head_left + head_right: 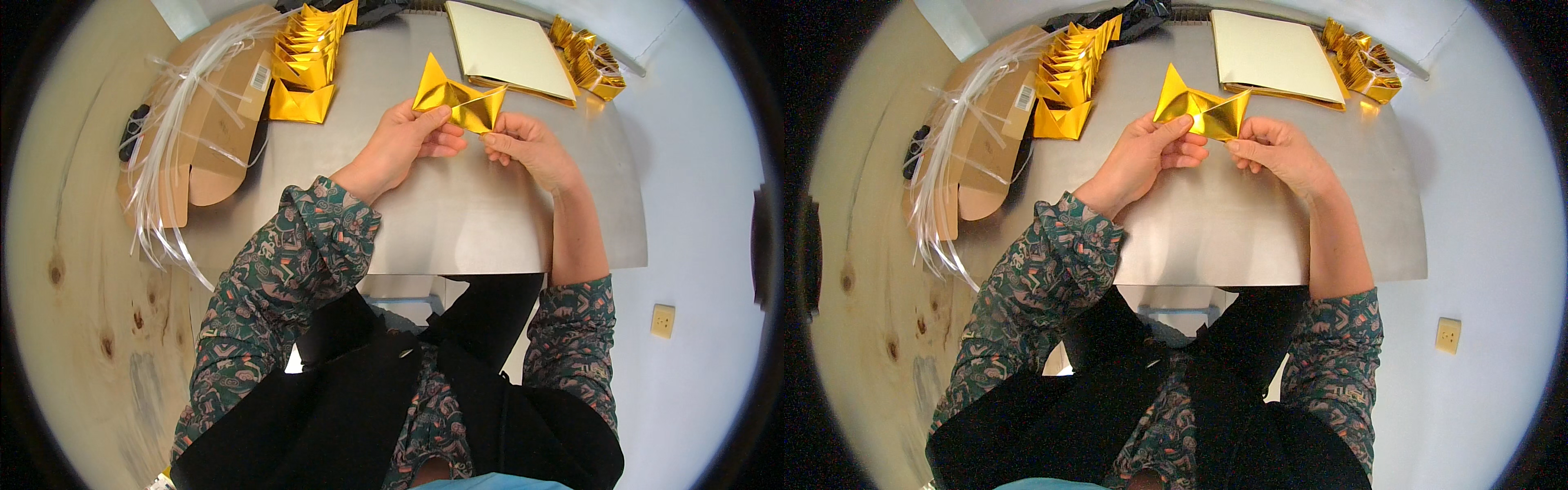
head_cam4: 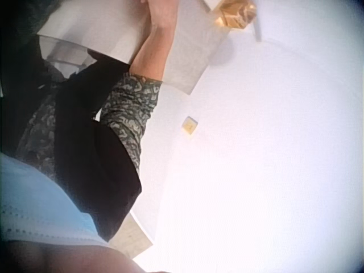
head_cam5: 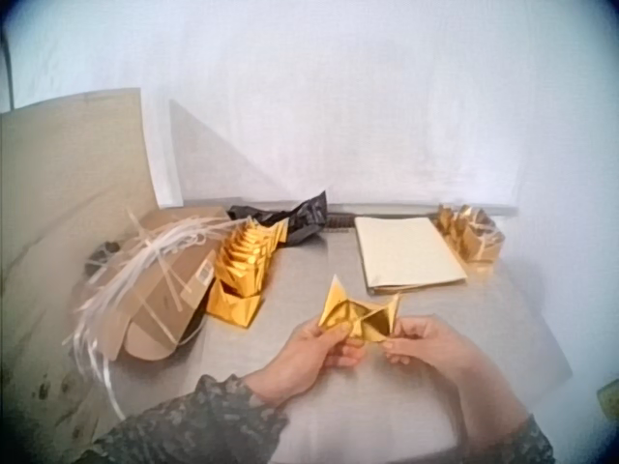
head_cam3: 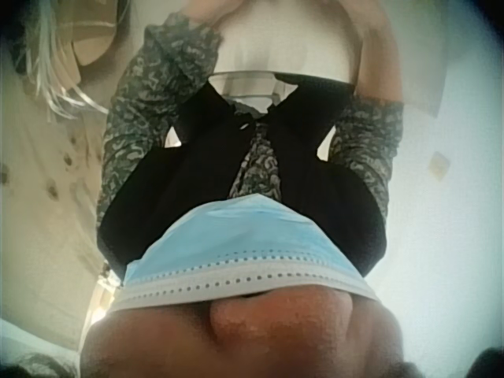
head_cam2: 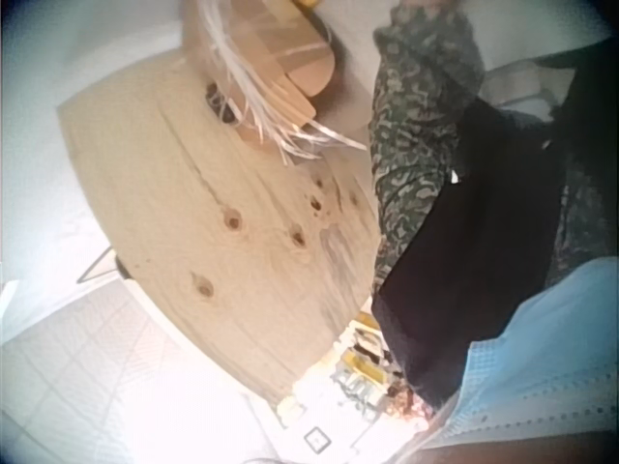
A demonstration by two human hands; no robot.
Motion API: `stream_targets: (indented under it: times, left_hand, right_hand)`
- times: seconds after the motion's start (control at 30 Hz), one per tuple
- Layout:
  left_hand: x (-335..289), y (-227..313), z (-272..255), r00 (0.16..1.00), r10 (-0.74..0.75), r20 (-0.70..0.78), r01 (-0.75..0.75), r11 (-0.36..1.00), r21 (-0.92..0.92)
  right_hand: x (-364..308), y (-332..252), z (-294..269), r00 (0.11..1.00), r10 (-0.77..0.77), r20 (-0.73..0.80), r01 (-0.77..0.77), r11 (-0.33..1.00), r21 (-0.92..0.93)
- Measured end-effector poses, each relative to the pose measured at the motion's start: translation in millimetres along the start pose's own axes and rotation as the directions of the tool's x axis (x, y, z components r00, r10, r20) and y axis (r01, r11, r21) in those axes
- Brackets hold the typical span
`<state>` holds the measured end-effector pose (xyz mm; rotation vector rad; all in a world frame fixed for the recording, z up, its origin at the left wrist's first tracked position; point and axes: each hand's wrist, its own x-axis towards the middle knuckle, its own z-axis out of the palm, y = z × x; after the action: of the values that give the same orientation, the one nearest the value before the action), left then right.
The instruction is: The person folds a yellow sheet of paper by hand into a triangular origami shape, pressing creases and tucking flaps. The finished piece is placed on a stack of similar yellow items on the table.
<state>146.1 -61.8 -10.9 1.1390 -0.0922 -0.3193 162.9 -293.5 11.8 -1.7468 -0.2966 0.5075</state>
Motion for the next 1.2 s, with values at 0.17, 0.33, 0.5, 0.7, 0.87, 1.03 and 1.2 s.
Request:
stream_targets:
  times: [0.17, 0.33, 0.5, 0.7, 0.87, 1.03, 1.2]
  left_hand:
    - [0, -1, -3, 0.999, -0.013, 0.032, 0.012, 1.0, 0.02]
    - [0, -3, -4, 0.999, -0.028, 0.038, 0.027, 0.999, 0.03]
    - [1, -3, -3, 0.997, -0.039, 0.061, 0.037, 0.999, 0.035]
    - [1, -1, -6, 0.995, -0.071, 0.064, 0.068, 0.997, 0.048]
    - [-1, 1, -5, 0.994, -0.08, 0.08, 0.075, 0.995, 0.071]
    - [-4, 4, -2, 0.993, -0.087, 0.075, 0.081, 0.993, 0.082]
    - [-2, 6, -5, 0.989, -0.107, 0.101, 0.096, 0.989, 0.109]
  right_hand:
    - [0, -2, -1, 0.984, -0.111, -0.136, 0.12, 0.991, 0.053]
    - [5, 4, -4, 0.98, -0.137, -0.146, 0.15, 0.985, 0.08]
    - [6, 9, -4, 0.976, -0.152, -0.157, 0.17, 0.979, 0.108]
    - [4, 6, -2, 0.974, -0.123, -0.191, 0.147, 0.982, 0.118]
    - [5, 7, -3, 0.975, -0.123, -0.184, 0.158, 0.969, 0.19]
    - [5, 8, -4, 0.977, -0.124, -0.176, 0.161, 0.962, 0.219]
    - [5, 10, -6, 0.977, -0.137, -0.161, 0.181, 0.938, 0.297]
